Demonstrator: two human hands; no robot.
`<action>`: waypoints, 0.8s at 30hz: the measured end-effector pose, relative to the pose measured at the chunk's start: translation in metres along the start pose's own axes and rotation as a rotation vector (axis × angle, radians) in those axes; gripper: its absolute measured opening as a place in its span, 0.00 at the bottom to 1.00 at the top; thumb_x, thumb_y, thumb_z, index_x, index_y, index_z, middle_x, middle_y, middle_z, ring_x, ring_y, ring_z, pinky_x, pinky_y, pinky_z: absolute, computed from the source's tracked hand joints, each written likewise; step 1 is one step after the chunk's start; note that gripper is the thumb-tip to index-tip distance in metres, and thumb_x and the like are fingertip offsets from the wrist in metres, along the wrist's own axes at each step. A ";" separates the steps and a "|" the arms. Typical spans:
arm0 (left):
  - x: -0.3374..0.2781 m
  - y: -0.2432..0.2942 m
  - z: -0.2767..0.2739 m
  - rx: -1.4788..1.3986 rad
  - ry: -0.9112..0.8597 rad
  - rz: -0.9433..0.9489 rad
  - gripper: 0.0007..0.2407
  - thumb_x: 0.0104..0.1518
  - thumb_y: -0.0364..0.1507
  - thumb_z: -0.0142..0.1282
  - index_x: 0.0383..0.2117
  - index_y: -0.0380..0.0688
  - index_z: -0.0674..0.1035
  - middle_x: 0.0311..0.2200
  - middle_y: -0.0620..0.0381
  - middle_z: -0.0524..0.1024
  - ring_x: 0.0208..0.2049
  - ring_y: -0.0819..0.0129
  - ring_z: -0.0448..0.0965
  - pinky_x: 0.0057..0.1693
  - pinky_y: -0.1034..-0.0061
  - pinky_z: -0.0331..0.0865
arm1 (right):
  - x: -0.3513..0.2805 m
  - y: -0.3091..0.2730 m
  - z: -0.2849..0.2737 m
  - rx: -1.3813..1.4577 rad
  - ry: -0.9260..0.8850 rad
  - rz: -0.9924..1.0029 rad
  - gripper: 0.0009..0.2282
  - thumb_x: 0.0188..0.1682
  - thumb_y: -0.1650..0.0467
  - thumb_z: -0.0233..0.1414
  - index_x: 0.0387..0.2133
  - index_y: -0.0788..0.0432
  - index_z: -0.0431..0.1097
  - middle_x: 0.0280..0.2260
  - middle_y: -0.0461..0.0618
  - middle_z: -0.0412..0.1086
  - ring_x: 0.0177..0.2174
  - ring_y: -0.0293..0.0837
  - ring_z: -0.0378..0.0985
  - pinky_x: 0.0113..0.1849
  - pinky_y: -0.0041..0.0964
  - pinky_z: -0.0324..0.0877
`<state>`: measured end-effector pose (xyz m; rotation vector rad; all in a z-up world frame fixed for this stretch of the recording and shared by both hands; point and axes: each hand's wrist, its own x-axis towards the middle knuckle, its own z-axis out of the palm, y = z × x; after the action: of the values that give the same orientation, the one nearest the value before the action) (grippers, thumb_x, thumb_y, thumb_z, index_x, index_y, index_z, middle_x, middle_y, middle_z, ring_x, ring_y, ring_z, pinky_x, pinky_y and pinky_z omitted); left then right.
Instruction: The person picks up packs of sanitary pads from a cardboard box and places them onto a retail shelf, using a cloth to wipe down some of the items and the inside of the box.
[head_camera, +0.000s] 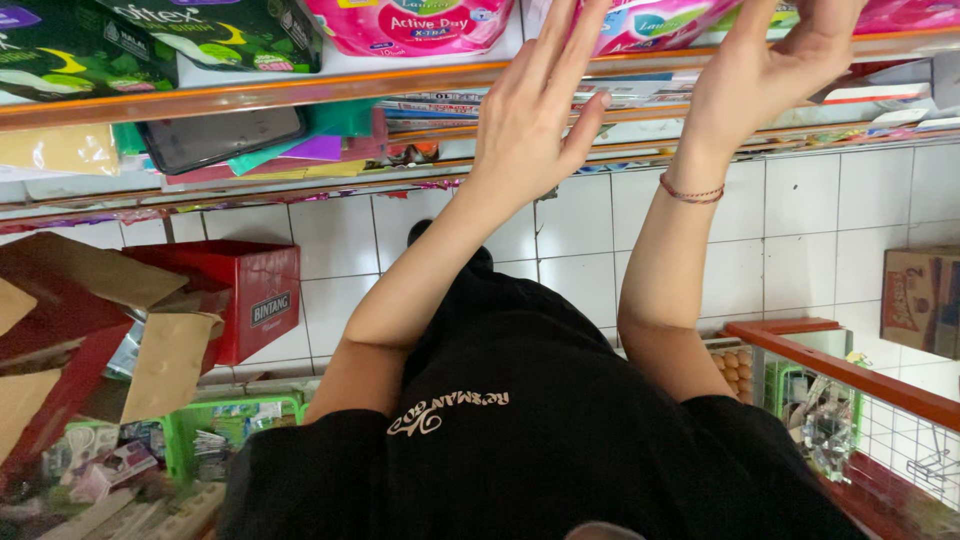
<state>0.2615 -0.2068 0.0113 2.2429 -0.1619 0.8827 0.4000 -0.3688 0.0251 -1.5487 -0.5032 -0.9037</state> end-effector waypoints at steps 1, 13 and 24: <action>0.000 0.001 0.001 0.004 -0.001 -0.017 0.30 0.64 0.28 0.61 0.71 0.52 0.57 0.71 0.54 0.53 0.47 0.59 0.78 0.51 0.71 0.76 | -0.003 -0.004 -0.002 -0.041 -0.007 -0.017 0.04 0.53 0.82 0.57 0.33 0.68 0.68 0.31 0.47 0.67 0.33 0.39 0.67 0.40 0.35 0.67; 0.000 -0.004 0.013 0.054 0.063 -0.074 0.27 0.65 0.31 0.63 0.67 0.52 0.61 0.65 0.53 0.61 0.51 0.55 0.78 0.51 0.68 0.76 | -0.011 0.012 -0.010 0.039 -0.071 0.114 0.08 0.54 0.81 0.57 0.42 0.66 0.67 0.39 0.46 0.65 0.33 0.37 0.68 0.38 0.35 0.68; -0.057 0.007 -0.052 -0.081 0.052 -0.030 0.28 0.61 0.22 0.61 0.68 0.54 0.65 0.71 0.48 0.52 0.53 0.66 0.80 0.57 0.74 0.77 | -0.081 -0.051 -0.011 0.283 -0.219 0.190 0.04 0.63 0.79 0.52 0.47 0.64 0.65 0.44 0.47 0.64 0.39 0.38 0.68 0.43 0.30 0.67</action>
<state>0.1873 -0.1850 0.0058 2.1403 -0.1372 0.9016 0.3099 -0.3550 -0.0064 -1.4132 -0.6014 -0.4958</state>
